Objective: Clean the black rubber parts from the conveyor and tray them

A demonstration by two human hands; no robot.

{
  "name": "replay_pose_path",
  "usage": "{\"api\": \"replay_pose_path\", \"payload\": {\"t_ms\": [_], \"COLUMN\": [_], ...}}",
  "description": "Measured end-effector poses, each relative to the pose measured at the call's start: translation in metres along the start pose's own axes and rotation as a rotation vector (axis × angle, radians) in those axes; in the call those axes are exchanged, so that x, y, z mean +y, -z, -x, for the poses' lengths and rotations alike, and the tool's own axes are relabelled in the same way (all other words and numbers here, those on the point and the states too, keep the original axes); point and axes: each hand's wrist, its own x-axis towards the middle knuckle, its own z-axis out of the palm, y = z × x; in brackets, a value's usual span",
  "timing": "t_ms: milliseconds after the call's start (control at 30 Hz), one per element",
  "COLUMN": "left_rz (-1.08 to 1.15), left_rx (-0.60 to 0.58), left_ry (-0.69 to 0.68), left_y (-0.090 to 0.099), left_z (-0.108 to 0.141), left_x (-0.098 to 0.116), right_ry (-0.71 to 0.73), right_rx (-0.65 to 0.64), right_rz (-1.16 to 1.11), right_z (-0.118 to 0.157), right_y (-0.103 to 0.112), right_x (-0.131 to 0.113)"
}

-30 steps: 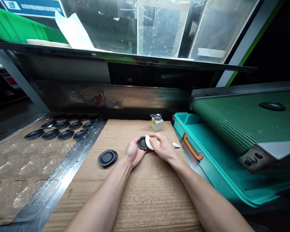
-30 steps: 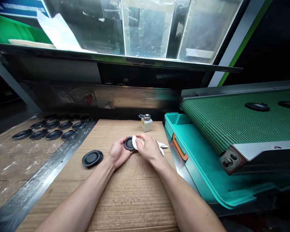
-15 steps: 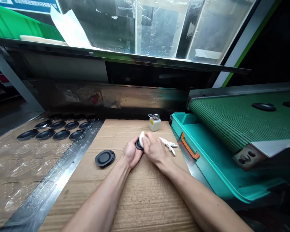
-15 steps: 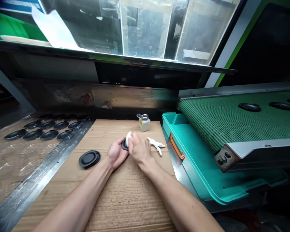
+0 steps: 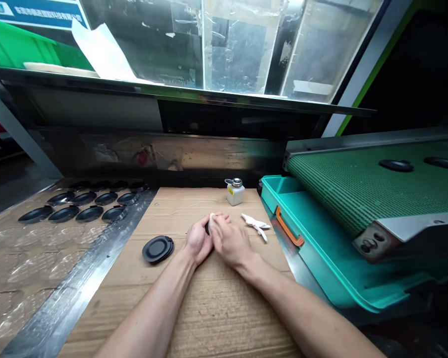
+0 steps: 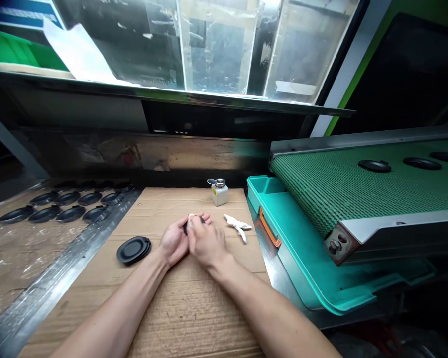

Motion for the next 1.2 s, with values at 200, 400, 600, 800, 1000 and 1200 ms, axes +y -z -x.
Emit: {"api": "replay_pose_path", "payload": {"t_ms": [200, 400, 600, 800, 1000, 1200], "left_rz": [0.032, 0.110, 0.111, 0.113, 0.085, -0.018], "left_rx": [0.030, -0.003, -0.043, -0.113, -0.056, -0.089], "left_ry": [-0.043, -0.036, -0.025, -0.055, -0.091, -0.049], "left_y": [0.001, 0.006, 0.003, 0.004, 0.004, -0.002], "left_z": [0.001, 0.004, 0.009, 0.013, 0.010, 0.008], "left_x": [0.007, 0.022, 0.024, 0.027, 0.026, 0.007], "right_ry": [-0.185, -0.211, -0.173, -0.119, -0.086, -0.012], "right_rx": [0.117, 0.198, 0.096, 0.019, 0.106, -0.060], "right_rz": [-0.114, -0.296, -0.311, -0.416, -0.915, -0.997], "right_z": [-0.015, -0.014, -0.010, -0.005, -0.011, -0.008], "right_y": [0.004, 0.005, 0.003, 0.002, 0.010, 0.004], "right_x": [0.023, 0.044, 0.038, 0.032, 0.032, 0.025]}}
